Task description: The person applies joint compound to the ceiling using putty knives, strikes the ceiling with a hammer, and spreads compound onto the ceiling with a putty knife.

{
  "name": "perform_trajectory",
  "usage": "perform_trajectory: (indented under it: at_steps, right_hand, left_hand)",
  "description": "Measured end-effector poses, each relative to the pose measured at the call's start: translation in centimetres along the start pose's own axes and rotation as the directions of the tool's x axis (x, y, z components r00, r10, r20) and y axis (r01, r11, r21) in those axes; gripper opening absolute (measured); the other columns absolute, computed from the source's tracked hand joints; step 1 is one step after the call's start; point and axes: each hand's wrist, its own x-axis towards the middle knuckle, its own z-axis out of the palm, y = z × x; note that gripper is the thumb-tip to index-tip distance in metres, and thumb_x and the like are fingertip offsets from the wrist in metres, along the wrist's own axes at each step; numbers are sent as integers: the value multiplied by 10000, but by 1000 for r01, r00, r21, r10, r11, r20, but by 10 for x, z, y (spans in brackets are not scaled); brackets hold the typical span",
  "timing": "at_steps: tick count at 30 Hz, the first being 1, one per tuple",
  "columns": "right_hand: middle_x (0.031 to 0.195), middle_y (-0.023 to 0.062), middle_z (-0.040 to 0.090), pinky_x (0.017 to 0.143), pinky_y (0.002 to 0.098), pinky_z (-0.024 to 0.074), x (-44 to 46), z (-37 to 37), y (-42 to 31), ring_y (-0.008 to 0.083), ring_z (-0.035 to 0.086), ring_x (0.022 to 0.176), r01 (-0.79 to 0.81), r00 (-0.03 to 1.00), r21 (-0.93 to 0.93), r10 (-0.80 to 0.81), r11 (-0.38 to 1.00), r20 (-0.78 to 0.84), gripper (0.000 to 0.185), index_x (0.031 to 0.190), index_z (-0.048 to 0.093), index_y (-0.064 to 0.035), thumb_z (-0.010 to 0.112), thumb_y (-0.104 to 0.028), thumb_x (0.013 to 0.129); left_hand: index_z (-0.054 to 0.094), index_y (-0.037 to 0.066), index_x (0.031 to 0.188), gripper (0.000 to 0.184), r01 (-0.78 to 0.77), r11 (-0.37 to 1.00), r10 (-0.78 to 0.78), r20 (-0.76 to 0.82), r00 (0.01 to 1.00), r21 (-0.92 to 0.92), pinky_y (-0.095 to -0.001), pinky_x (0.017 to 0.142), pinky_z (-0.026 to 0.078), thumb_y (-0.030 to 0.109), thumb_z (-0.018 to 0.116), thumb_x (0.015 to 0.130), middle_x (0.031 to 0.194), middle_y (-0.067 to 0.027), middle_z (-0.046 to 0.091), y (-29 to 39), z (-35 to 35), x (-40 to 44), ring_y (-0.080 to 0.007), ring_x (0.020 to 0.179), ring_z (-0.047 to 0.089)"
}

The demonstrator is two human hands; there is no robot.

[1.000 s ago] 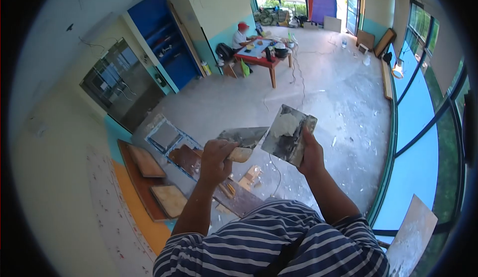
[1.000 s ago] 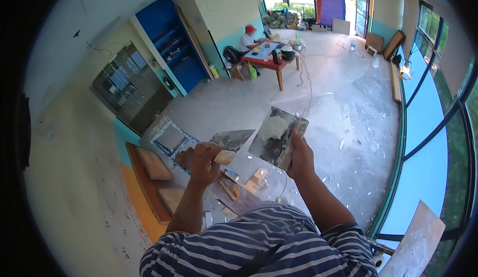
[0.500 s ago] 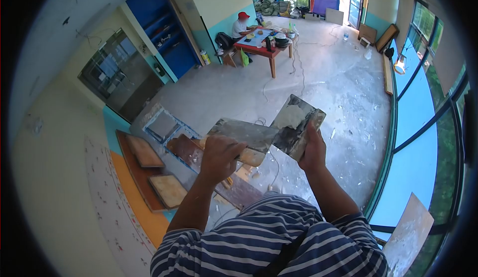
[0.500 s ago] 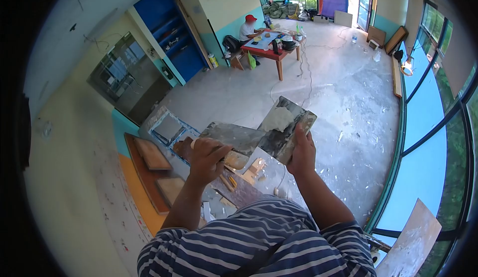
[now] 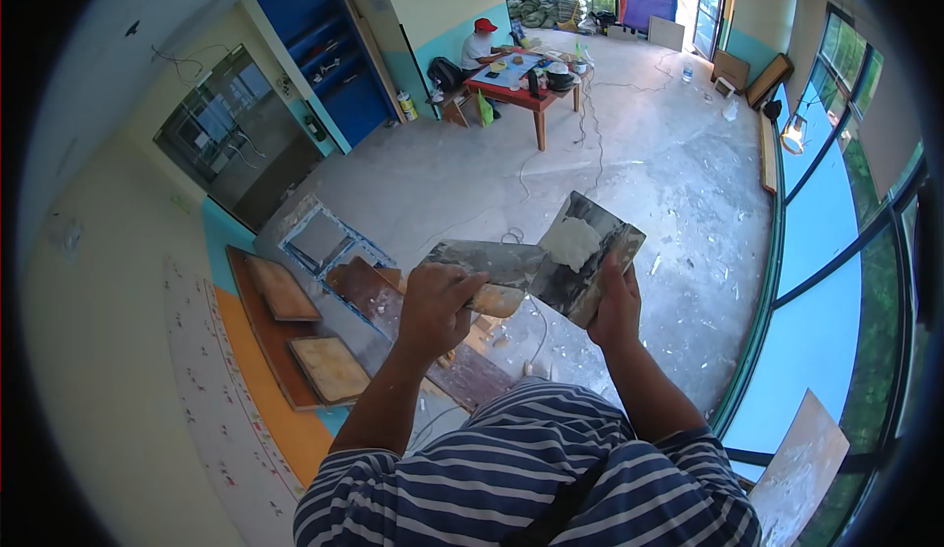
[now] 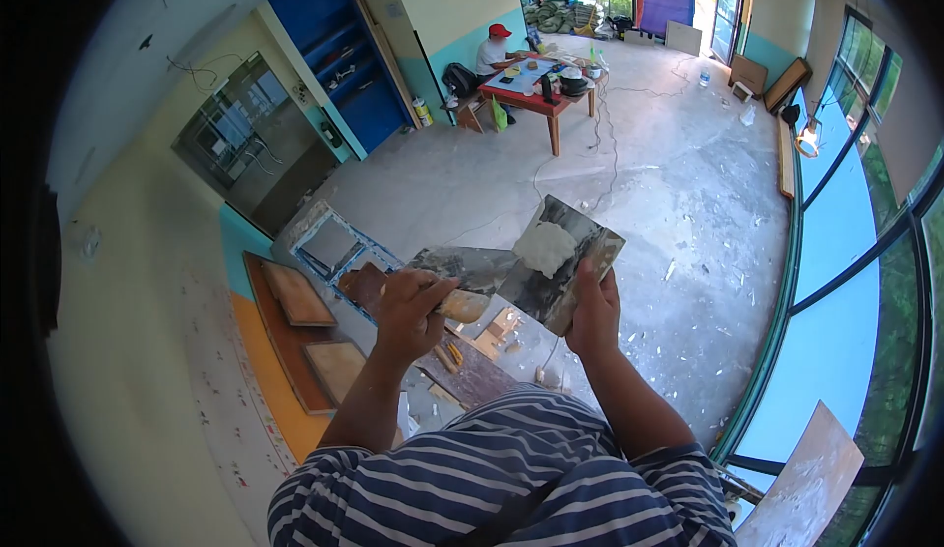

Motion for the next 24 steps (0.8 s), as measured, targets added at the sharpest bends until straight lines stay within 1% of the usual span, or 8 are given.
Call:
perform_trajectory:
  at_steps: [6, 10, 12, 15, 18, 21, 23, 24]
  right_hand:
    - [1247, 95, 548, 928, 411, 497, 1, -6, 2, 240, 571, 1108, -11, 1000, -25, 12, 1000, 22, 394, 1346, 407, -77, 494, -227, 992]
    - [1248, 102, 546, 931, 406, 494, -1, -12, -3, 242, 568, 1109, -9, 998, -119, 16, 993, 62, 407, 1358, 398, -68, 493, -213, 990]
    - [1248, 104, 545, 924, 404, 498, 3, -13, -5, 241, 572, 1099, 4, 998, -172, 8, 985, 70, 417, 1364, 394, -65, 498, -210, 987]
    - [1192, 95, 577, 900, 396, 515, 4, -2, -15, 230, 605, 1045, -212, 977, -37, 211, 977, -33, 388, 1321, 422, -62, 506, -235, 984]
    - [1197, 112, 577, 912, 441, 510, 15, -15, -5, 271, 612, 1042, -365, 931, 90, 363, 926, 39, 414, 1332, 416, -59, 466, -292, 994]
    - [1219, 128, 569, 936, 475, 492, 17, -17, 0, 306, 599, 1073, -385, 923, 107, 381, 917, 58, 443, 1342, 416, -60, 424, -341, 999]
    - [1243, 141, 557, 960, 492, 472, 17, -29, 3, 320, 583, 1105, -419, 908, 118, 416, 900, 56, 459, 1346, 420, -57, 424, -351, 994]
    - [1268, 147, 544, 977, 496, 454, 14, -32, 2, 329, 567, 1128, -422, 905, 137, 408, 896, 118, 472, 1353, 418, -53, 426, -355, 991]
  left_hand:
    - [687, 84, 1015, 463, 54, 998, -55, -25, 998, -13, -394, 768, 439, -50, 589, 583, 900, -78, 569, -4, 3, 4, -272, 867, 555]
    - [684, 72, 1016, 454, 64, 998, -64, -25, 998, -8, -392, 773, 444, -51, 573, 594, 896, -87, 564, -2, 5, 15, -281, 871, 554]
    - [682, 75, 1023, 447, 71, 997, -71, -25, 997, 0, -396, 782, 431, -52, 597, 603, 903, -87, 586, -1, 5, 23, -285, 878, 558]
    - [677, 75, 1032, 442, 67, 997, -65, -79, 995, 23, -400, 804, 425, -54, 605, 616, 909, -85, 597, -4, 5, 31, -288, 902, 559]
    - [669, 73, 1039, 443, 63, 995, -49, -178, 983, 73, -412, 830, 428, -52, 598, 620, 930, -88, 596, -15, -4, 41, -289, 931, 556]
    - [664, 68, 1029, 408, 41, 979, 18, -284, 959, 201, -424, 839, 439, -43, 592, 643, 957, -103, 592, -41, -35, 70, -297, 934, 558]
    - [659, 62, 1022, 370, 31, 958, 77, -360, 930, 286, -425, 829, 451, -31, 592, 671, 969, -121, 588, -58, -66, 95, -309, 928, 563]
    - [656, 57, 1021, 349, 23, 947, 118, -410, 905, 322, -423, 819, 458, -24, 595, 687, 972, -132, 586, -65, -87, 112, -316, 925, 567]
